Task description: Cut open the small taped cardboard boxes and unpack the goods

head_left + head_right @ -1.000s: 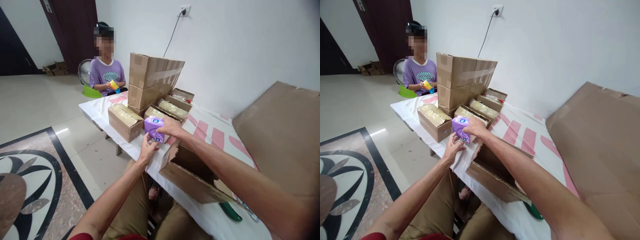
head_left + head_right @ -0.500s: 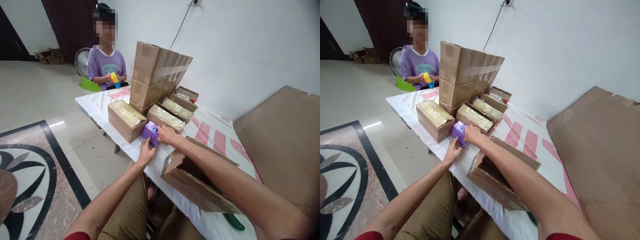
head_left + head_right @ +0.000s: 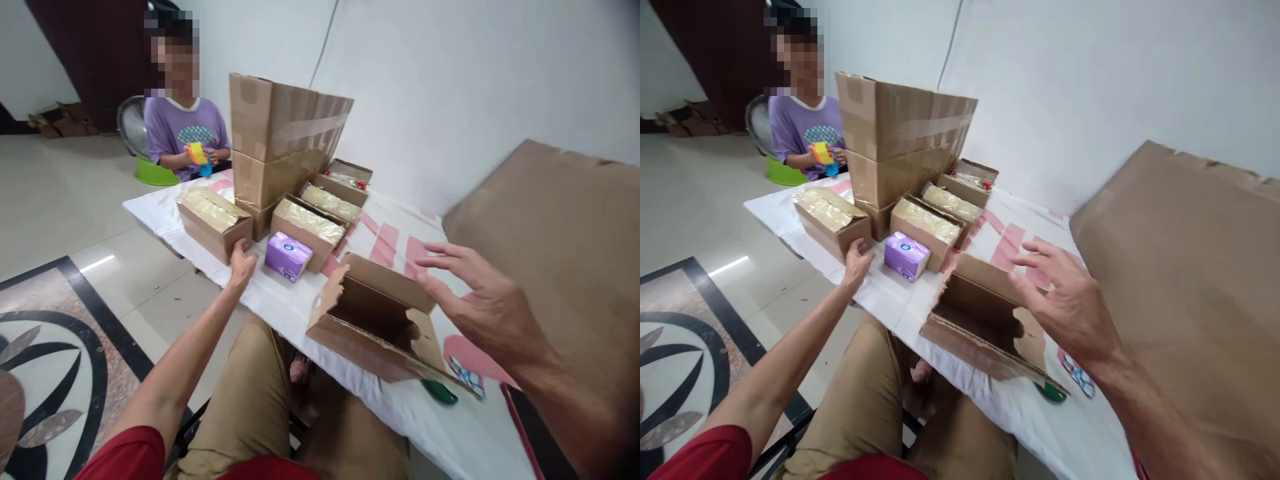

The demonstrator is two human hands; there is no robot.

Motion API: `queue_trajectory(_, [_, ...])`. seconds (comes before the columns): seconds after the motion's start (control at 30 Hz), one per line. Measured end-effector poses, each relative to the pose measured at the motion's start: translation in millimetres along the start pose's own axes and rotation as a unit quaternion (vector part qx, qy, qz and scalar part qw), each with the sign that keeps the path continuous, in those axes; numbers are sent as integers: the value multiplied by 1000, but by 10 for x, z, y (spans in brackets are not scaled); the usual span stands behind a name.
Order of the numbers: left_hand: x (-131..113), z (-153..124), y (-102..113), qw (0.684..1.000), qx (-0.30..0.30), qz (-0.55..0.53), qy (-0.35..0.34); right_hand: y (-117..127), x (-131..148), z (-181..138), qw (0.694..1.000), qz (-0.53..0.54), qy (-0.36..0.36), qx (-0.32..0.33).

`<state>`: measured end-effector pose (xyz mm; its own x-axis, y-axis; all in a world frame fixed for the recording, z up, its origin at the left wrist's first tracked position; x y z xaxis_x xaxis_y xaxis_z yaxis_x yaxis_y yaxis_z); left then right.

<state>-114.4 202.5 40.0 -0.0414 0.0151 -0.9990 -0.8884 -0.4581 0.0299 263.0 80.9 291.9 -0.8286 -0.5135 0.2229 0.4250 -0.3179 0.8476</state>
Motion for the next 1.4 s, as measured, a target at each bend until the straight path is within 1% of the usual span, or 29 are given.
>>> queue_trajectory(0.07, [-63,-59,77,1000,-2,16,2,216,-204,-370,997,-3,-68,-39])
queue_trajectory(0.13, [-124,-254,128,999,16,32,-8,318,-438,-762,989,1,-135,-58])
queue_trajectory(0.17, [-153,-401,133,998,40,42,-20,325,-564,-958,984,10,-168,-59])
queue_trajectory(0.2, [-191,-574,105,994,85,60,-45,307,-688,-1145,978,25,-201,-55])
queue_trajectory(0.27, [-255,-975,0,973,187,92,-98,224,-898,-1451,963,64,-257,-42])
queue_trajectory(0.33, [-314,-1369,-163,940,285,111,-149,133,-999,-1594,953,95,-285,-28])
queue_trajectory(0.37, [-341,-1528,-251,925,322,114,-164,99,-1000,-1592,953,103,-284,-21])
queue_trajectory(0.4, [-371,-1650,-337,913,350,112,-174,72,-972,-1547,956,108,-273,-10])
queue_trajectory(0.47, [-440,-1789,-488,901,382,103,-178,32,-864,-1383,967,112,-226,18])
queue_trajectory(0.53, [-525,-1838,-593,899,391,94,-176,-13,-775,-1240,976,115,-178,56])
queue_trajectory(0.6, [-625,-1869,-646,899,389,84,-181,-66,-796,-1228,976,125,-163,76])
queue_trajectory(0.67, [-728,-1907,-662,905,376,67,-188,-138,-917,-1363,968,157,-180,76])
queue_trajectory(0.73, [-824,-1957,-684,908,362,62,-202,-236,-1032,-1573,957,209,-182,81])
queue_trajectory(0.83, [-942,-2010,-770,906,340,98,-230,-377,-1053,-1834,952,251,-142,108])
queue_trajectory(0.93, [-996,-1999,-859,913,299,135,-242,-488,-958,-1905,957,231,-123,126])
queue_trajectory(0.97, [-995,-1993,-879,917,286,140,-241,-526,-932,-1891,956,232,-130,124])
queue_trajectory(1.03, [-964,-1998,-900,927,264,130,-235,-602,-926,-1845,947,260,-166,94])
queue_trajectory(1.07, [-931,-2008,-898,934,253,116,-224,-647,-943,-1827,938,281,-190,73])
queue_trajectory(1.13, [-833,-2046,-884,951,237,81,-181,-761,-981,-1816,916,323,-232,47])
queue_trajectory(1.2, [-719,-2111,-893,961,246,56,-117,-886,-987,-1830,902,351,-247,49])
queue_trajectory(1.27, [-635,-2184,-935,957,281,42,-52,-973,-972,-1860,896,362,-252,50])
queue_trajectory(1.33, [-612,-2219,-954,951,306,26,-9,-1018,-934,-1881,894,362,-261,45])
queue_trajectory(1.4, [-638,-2175,-885,955,297,7,5,-1039,-846,-1856,893,358,-269,35])
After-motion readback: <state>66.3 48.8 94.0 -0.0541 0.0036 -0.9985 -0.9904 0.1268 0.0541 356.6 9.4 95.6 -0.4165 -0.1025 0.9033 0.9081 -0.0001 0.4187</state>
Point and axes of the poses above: each hand's wrist, its own z-axis towards the middle knuckle, its own y-axis out of the back of the hand, x = y × z, the point moved 6 cm from there along z, towards the middle knuckle, and after that the axes turned 8 degrees about x, right-handed, at the moved point
